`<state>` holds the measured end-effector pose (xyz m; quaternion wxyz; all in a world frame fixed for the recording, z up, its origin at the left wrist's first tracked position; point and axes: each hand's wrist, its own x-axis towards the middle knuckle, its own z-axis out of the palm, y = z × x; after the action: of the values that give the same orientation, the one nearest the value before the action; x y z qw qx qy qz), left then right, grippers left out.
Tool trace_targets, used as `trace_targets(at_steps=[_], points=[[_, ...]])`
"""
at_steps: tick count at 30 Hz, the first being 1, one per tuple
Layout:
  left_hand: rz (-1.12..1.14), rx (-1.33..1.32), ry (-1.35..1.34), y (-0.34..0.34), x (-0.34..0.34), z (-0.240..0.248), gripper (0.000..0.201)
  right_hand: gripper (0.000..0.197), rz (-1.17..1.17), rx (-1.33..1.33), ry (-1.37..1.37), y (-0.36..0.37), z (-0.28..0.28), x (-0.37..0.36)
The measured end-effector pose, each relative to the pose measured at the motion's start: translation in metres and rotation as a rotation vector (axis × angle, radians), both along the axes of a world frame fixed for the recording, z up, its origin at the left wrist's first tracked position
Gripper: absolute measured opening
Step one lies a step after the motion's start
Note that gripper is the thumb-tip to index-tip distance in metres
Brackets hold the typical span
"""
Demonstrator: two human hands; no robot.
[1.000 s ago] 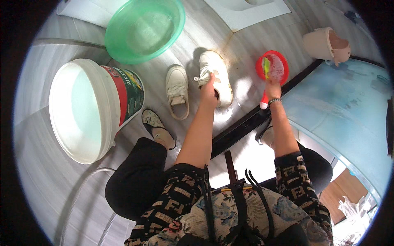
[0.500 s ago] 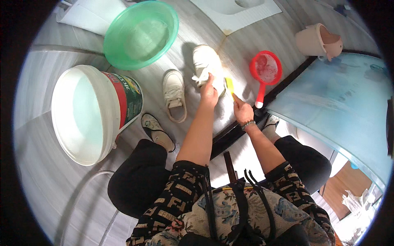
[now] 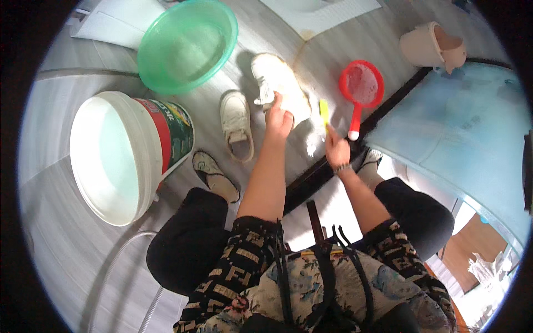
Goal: The person prepares a soapy solution in a red scoop and green basin, then scrubs a pair of white sneakers with a brush. They repeatedly dip the brush into the solution and scrub the shoes on the floor.
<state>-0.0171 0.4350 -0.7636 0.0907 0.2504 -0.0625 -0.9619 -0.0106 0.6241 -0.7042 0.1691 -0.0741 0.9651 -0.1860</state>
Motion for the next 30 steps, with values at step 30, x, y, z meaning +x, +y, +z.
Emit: trace_targets(at_steps=[30], points=[[0.138, -0.093, -0.184, 0.005, -0.008, 0.02, 0.041, 0.032, -0.14, -0.276, 0.054, 0.001, -0.009, -0.079]])
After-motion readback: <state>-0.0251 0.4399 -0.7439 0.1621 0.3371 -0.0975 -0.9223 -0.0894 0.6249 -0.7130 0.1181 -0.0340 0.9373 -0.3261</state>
